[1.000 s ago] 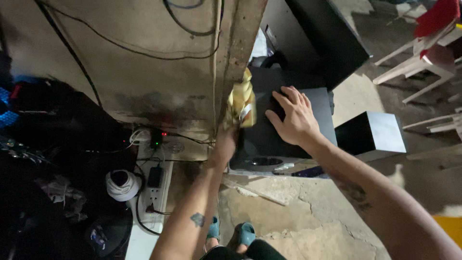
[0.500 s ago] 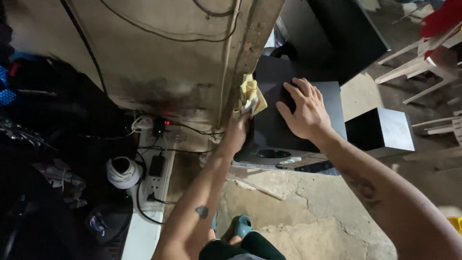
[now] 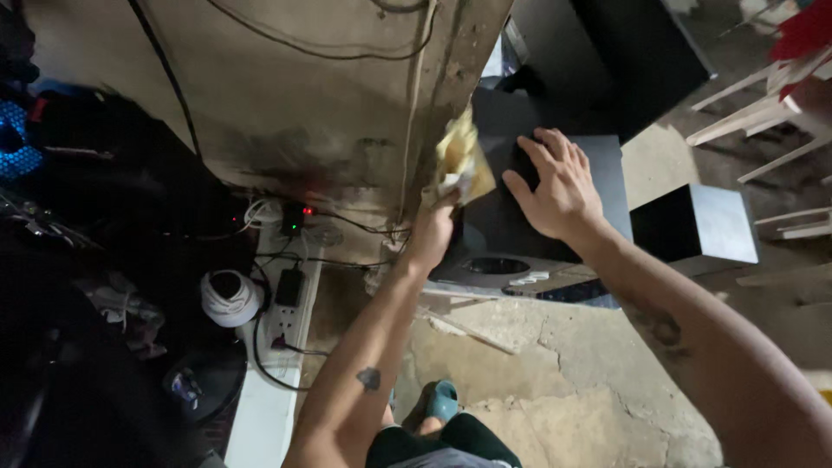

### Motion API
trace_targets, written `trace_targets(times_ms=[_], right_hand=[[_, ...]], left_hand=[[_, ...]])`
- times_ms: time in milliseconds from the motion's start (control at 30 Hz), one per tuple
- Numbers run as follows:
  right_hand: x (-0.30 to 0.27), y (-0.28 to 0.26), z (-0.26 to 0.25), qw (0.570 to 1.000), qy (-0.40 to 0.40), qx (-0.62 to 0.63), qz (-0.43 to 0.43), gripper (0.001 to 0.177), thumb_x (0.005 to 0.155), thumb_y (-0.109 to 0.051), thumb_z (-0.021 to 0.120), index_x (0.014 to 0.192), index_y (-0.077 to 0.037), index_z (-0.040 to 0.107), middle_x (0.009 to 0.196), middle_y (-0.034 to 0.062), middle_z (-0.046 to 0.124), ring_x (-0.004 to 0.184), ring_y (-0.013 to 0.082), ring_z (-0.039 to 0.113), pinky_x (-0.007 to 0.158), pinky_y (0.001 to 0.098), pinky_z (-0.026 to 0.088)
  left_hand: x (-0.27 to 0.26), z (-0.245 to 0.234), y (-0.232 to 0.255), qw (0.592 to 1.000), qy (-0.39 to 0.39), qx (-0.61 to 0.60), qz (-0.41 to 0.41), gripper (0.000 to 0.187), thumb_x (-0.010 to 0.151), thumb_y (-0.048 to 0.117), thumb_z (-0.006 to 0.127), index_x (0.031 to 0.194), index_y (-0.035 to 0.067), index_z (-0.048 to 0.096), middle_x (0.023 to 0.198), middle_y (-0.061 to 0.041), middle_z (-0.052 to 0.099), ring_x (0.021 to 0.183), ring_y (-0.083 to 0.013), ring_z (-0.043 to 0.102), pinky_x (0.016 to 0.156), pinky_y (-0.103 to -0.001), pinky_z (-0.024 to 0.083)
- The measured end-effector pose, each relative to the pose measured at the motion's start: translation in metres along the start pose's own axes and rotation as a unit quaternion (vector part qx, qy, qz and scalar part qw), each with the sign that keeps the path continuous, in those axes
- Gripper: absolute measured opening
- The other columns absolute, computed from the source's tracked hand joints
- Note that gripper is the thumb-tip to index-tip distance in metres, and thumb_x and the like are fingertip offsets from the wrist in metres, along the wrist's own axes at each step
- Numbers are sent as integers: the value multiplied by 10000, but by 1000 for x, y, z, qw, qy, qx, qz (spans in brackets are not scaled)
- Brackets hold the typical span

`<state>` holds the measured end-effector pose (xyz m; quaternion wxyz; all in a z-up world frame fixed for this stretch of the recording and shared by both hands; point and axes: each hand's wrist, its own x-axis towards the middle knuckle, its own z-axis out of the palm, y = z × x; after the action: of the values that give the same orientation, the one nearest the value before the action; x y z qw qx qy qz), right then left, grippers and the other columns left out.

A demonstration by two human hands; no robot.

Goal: The person wipes a subwoofer, a speaker, and a computer monitor with a cloth, then picks up and wipes a keyboard.

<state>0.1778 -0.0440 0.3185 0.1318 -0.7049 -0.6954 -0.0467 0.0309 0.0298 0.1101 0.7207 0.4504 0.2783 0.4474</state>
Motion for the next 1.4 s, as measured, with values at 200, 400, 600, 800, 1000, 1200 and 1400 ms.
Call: trace_targets(times_ms=[200, 400, 600, 800, 1000, 1200, 1400], right_hand=[[1, 1, 3, 1000, 15, 4, -15, 635, 963, -416, 654, 1448, -19, 561, 1517, 253, 443, 1446, 432, 350, 1187, 535, 242], [-1, -3, -3, 1000, 9, 20, -4, 625, 964, -421, 649, 1452, -39, 568, 1528, 234, 447, 1458, 417, 354, 1200, 524, 246], [-2, -7, -5, 1000, 27, 12, -6, 619, 940, -410, 669, 1425, -35, 585, 1510, 234, 465, 1439, 407, 378, 1188, 517, 260], [-6, 1, 3, 999, 36, 25, -18, 618, 966, -412, 660, 1441, -24, 581, 1520, 231, 474, 1448, 411, 388, 1205, 516, 271], [-3, 3, 3, 999, 30, 20, -19, 628, 966, -420, 651, 1446, -22, 577, 1521, 255, 457, 1440, 441, 356, 1181, 532, 250], [-2, -3, 1, 999, 26, 33, -7, 633, 962, -431, 636, 1447, -31, 564, 1523, 236, 464, 1454, 420, 360, 1197, 527, 252], [-2, 0, 4, 998, 46, 29, -20, 645, 958, -455, 637, 1439, -32, 569, 1514, 247, 463, 1452, 420, 356, 1191, 527, 250]], left_hand=[[-14, -20, -36, 940, 14, 261, 218, 406, 906, -29, 521, 1291, -43, 647, 1160, -254, 672, 1029, -382, 639, 863, -445, 507], [-70, -51, -83, 821, 74, 554, 116, 330, 889, -33, 507, 1159, 12, 692, 909, -233, 716, 862, -384, 692, 742, -484, 540], [-99, 13, -53, 975, 190, -108, 50, 345, 1004, -22, 430, 1271, 21, 644, 1277, -136, 670, 1203, -273, 637, 1040, -385, 514], [-87, 35, -59, 814, 233, 397, 354, 289, 944, -32, 552, 1210, -42, 665, 1002, -261, 703, 944, -437, 684, 822, -485, 542], [-107, 19, -108, 984, 157, 60, -54, 286, 1138, 136, 475, 1178, -105, 624, 896, -278, 605, 726, -397, 538, 574, -522, 447], [-106, 28, -34, 978, 153, 84, 113, 225, 1089, 130, 534, 946, -37, 584, 695, -148, 530, 552, -168, 523, 465, -326, 424], [-113, 70, 98, 935, 168, 228, 214, 342, 988, 211, 643, 1263, 12, 603, 1115, -201, 710, 1023, -319, 701, 865, -449, 567]])
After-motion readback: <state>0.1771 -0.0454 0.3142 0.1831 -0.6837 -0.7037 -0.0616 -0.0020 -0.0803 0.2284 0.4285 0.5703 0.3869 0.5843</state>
